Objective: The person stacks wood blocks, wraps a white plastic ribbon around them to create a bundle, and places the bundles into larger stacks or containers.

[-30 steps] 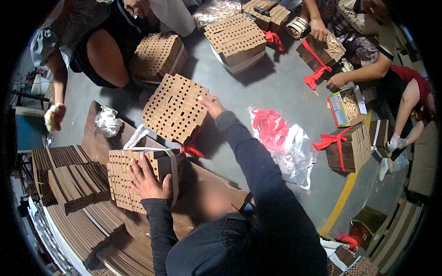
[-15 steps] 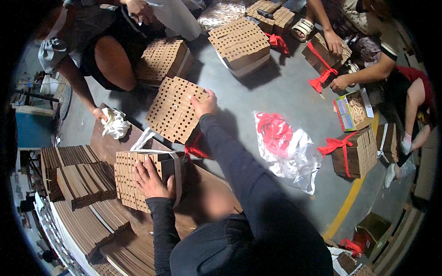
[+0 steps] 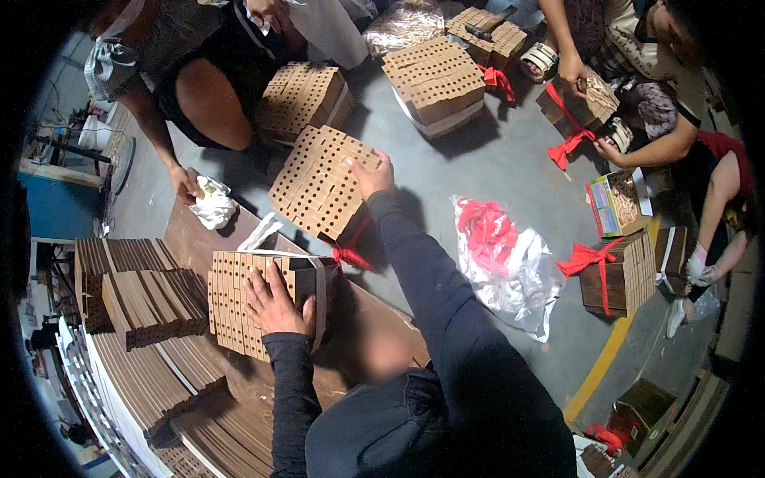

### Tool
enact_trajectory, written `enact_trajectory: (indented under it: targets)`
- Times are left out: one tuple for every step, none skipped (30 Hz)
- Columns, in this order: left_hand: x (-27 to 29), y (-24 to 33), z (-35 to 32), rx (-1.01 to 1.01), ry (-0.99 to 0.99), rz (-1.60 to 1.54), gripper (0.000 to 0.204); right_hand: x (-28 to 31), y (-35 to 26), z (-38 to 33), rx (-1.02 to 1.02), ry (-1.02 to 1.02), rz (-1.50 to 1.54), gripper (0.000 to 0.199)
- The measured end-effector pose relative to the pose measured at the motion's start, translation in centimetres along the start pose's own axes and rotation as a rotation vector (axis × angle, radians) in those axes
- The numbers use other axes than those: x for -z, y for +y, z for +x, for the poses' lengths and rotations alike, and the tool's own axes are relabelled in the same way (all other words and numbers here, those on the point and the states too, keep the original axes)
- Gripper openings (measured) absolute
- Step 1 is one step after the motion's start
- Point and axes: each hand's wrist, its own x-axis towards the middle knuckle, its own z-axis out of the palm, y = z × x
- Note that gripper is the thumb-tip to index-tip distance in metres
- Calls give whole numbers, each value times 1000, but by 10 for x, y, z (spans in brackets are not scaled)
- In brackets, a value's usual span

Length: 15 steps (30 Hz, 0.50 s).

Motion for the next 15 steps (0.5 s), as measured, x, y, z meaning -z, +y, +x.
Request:
enact_trajectory:
  targets:
    - [-1, 1, 0, -3, 5, -5, 96, 1, 4, 0, 65, 81, -90, 76]
    - [-2, 1, 0, -6, 11, -10, 96, 2, 10, -1, 130, 161, -181, 75]
    - [-1, 0, 0, -4, 15, -10, 96, 0, 13, -3, 197, 231, -265, 75]
    - [-1, -3, -1, 8, 16, -1, 96, -1, -2, -16, 391, 190, -451, 74]
    - [-1, -7, -3, 22, 16, 9, 96, 2, -17, -27, 590, 143, -632, 73]
    - [-1, -5, -3, 14, 14, 4, 96, 12, -36, -37, 789, 111, -820, 72]
    - [-1, -3, -2, 6, 9, -1, 96, 12, -43, -44, 904, 83, -813, 51]
    - [-2, -1, -2, -1, 4, -6, 96, 10, -41, -44, 891, -35, -818, 42]
    - [-2, -2, -1, -2, 3, -4, 96, 6, -41, -40, 881, -152, -816, 33]
    - [-2, -2, -1, -3, 1, -2, 96, 1, -41, -36, 869, -270, -811, 26]
    - [-3, -3, -1, -3, 0, 0, 95, -7, -33, -33, 1046, -73, -773, 13]
    - [-2, -4, -1, -4, 2, 4, 96, -11, -37, -33, 987, -118, -819, 14]
    - [-1, -4, -1, -6, 5, 8, 96, -13, -42, -34, 927, -163, -865, 14]
    - [0, -4, -1, -8, 8, 12, 96, -15, -46, -34, 867, -206, -911, 15]
    - [0, -5, -1, -8, 5, 9, 96, -17, -47, -35, 893, -176, -915, 14]
